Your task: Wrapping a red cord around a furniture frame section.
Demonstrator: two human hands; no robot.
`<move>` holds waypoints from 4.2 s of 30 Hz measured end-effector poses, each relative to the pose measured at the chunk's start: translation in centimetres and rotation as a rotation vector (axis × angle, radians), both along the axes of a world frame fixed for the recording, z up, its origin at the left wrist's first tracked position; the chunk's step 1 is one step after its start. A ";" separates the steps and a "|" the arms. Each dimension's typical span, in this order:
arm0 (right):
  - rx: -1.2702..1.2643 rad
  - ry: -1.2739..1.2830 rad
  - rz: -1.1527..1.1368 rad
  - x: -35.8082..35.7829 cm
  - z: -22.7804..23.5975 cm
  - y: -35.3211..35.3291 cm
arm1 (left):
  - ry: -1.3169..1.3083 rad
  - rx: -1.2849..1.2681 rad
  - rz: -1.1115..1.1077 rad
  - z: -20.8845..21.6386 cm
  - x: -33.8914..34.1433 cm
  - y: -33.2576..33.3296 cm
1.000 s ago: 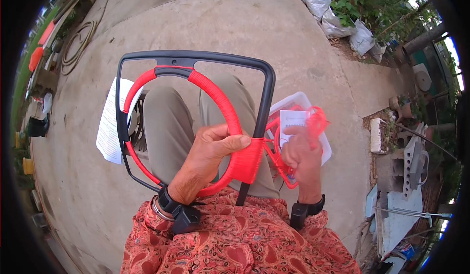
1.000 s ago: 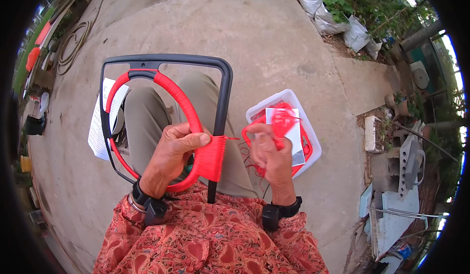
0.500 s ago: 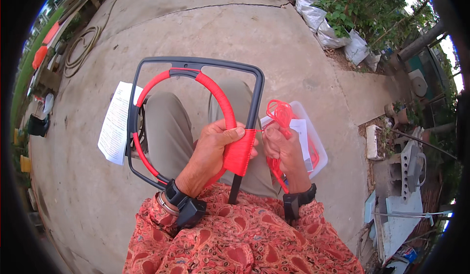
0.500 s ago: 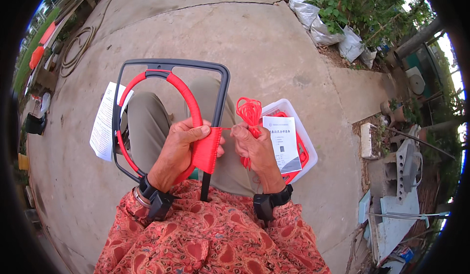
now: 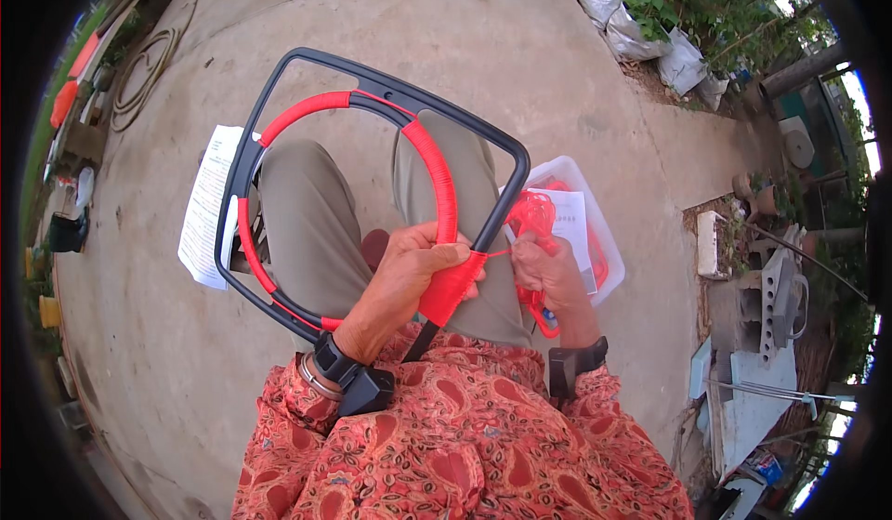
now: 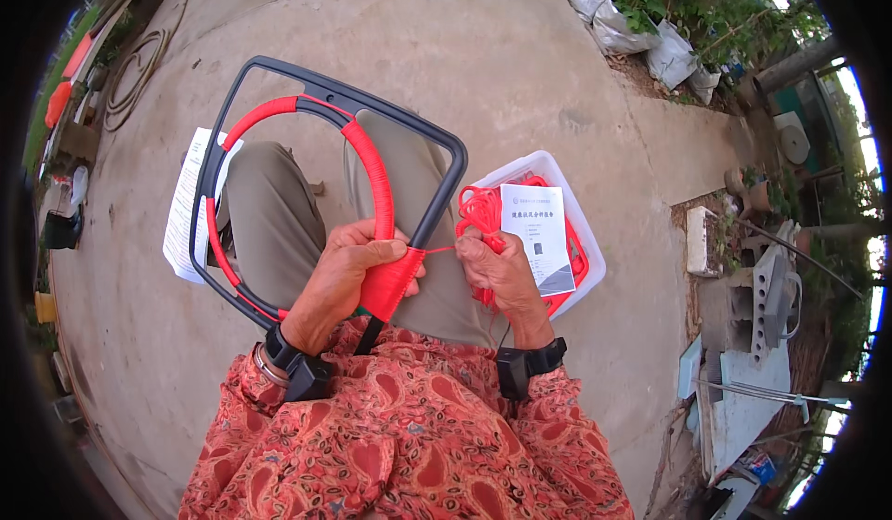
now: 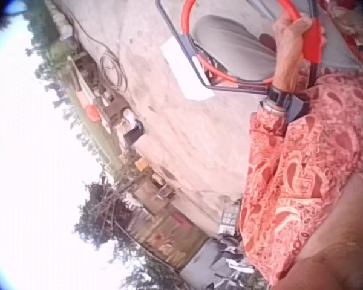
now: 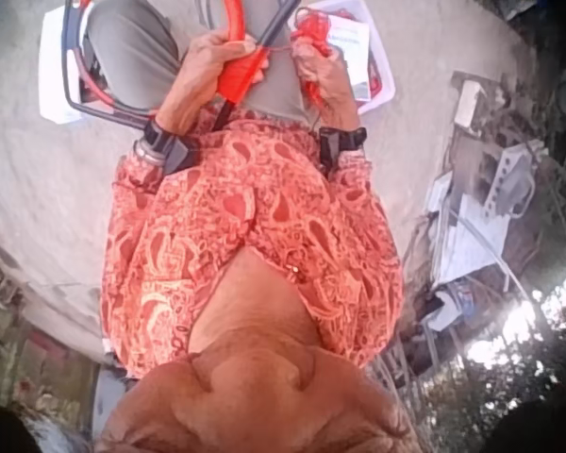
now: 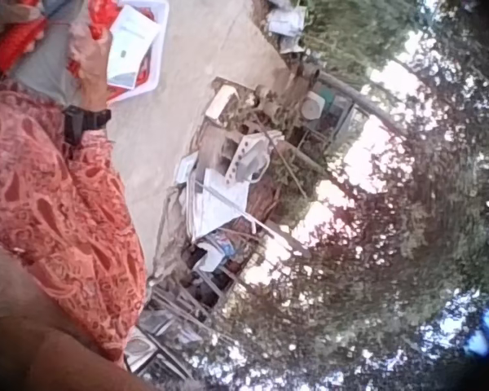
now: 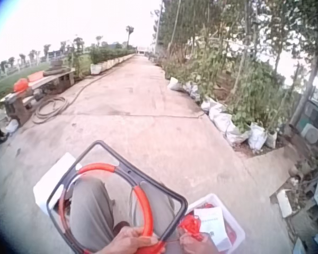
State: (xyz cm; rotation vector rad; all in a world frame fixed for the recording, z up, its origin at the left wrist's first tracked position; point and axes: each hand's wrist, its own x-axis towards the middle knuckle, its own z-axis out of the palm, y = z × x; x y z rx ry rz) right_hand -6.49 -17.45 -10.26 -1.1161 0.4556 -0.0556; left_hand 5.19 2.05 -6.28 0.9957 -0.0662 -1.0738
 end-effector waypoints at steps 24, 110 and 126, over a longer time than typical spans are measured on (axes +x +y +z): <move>-0.603 -0.082 0.046 3.3 5.6 3.4 | -0.015 -0.145 -0.101 1.4 -0.2 1.7; -0.592 -0.272 -0.518 -0.2 5.7 1.5 | 0.240 -0.135 -0.086 -1.3 1.0 0.4; -0.632 -0.357 0.093 4.6 6.3 5.5 | 0.170 -0.210 0.016 -0.5 0.4 0.3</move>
